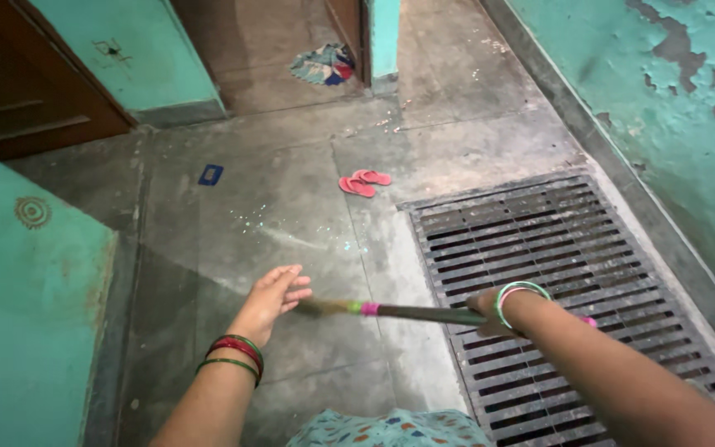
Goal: The person sweeps a tiled floor with a long-handled broom, moving debris toward a drain grate. They briefly pick up a pair of pink flip-flops and place them on the grate before continuing to sweep.
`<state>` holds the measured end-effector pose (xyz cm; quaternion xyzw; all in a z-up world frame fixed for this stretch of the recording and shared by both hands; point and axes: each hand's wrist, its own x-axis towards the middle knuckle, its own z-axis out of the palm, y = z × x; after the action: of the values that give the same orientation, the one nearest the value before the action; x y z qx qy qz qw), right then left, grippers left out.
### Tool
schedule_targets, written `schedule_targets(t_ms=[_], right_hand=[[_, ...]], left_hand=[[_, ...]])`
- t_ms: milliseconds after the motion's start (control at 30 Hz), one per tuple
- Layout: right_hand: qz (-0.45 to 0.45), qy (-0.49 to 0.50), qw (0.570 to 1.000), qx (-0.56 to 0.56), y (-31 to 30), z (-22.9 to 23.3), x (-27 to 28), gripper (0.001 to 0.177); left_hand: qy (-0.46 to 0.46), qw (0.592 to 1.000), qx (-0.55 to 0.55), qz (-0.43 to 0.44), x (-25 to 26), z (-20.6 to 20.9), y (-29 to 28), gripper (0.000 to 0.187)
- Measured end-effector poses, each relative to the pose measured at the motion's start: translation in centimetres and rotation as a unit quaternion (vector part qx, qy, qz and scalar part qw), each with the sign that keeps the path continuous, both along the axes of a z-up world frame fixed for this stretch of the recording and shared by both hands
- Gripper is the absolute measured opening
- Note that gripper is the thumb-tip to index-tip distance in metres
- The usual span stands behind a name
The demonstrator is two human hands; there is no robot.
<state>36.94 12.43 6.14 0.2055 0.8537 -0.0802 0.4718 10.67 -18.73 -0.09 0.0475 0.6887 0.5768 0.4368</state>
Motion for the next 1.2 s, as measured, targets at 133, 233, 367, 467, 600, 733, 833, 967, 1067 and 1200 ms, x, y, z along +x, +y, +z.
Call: schedule_targets(t_ms=[133, 233, 367, 467, 600, 733, 833, 967, 1067, 1200], right_hand=[[0.012, -0.026, 0.999, -0.020, -1.3, -1.9, -0.6, 0.049], [-0.005, -0.031, 0.999, -0.014, -0.4, -3.9, -0.5, 0.048], [-0.027, -0.002, 0.999, 0.027, 1.0, -6.0, -0.5, 0.047], [-0.004, 0.036, 0.998, 0.055, 1.1, -6.0, -1.1, 0.048], [0.056, 0.041, 0.997, 0.040, 0.0, -3.6, -3.2, 0.053], [-0.036, -0.011, 0.999, -0.024, -4.0, -1.6, -5.3, 0.042], [0.033, -0.005, 0.997, -0.065, -6.7, -1.6, -5.7, 0.044], [0.043, -0.011, 0.997, -0.070, -6.8, -3.8, -6.1, 0.042], [0.027, -0.021, 0.999, -0.028, -4.4, -6.5, -6.6, 0.042], [0.048, 0.035, 0.998, 0.037, -2.1, -9.3, -7.9, 0.045]], left_hand=[[0.016, 1.000, 0.005, 0.002, 0.0, 0.8, -0.9, 0.048], [0.019, 1.000, 0.001, 0.017, 0.2, 1.7, -2.1, 0.049], [0.023, 0.999, -0.008, 0.036, 0.4, 2.3, -3.4, 0.049], [0.017, 0.999, -0.003, 0.051, 0.6, 2.2, -4.0, 0.048], [0.011, 0.998, 0.013, 0.052, 1.5, 1.6, -4.1, 0.048], [0.017, 0.999, 0.010, 0.049, 2.2, 1.2, -4.6, 0.047], [0.017, 0.998, 0.007, 0.062, 2.2, 1.3, -5.5, 0.047], [0.019, 0.996, -0.015, 0.086, 1.7, 1.7, -7.6, 0.047], [0.020, 0.994, -0.024, 0.104, 1.5, 1.7, -9.4, 0.048], [0.013, 0.993, -0.019, 0.118, 0.9, 1.6, -11.3, 0.050]])
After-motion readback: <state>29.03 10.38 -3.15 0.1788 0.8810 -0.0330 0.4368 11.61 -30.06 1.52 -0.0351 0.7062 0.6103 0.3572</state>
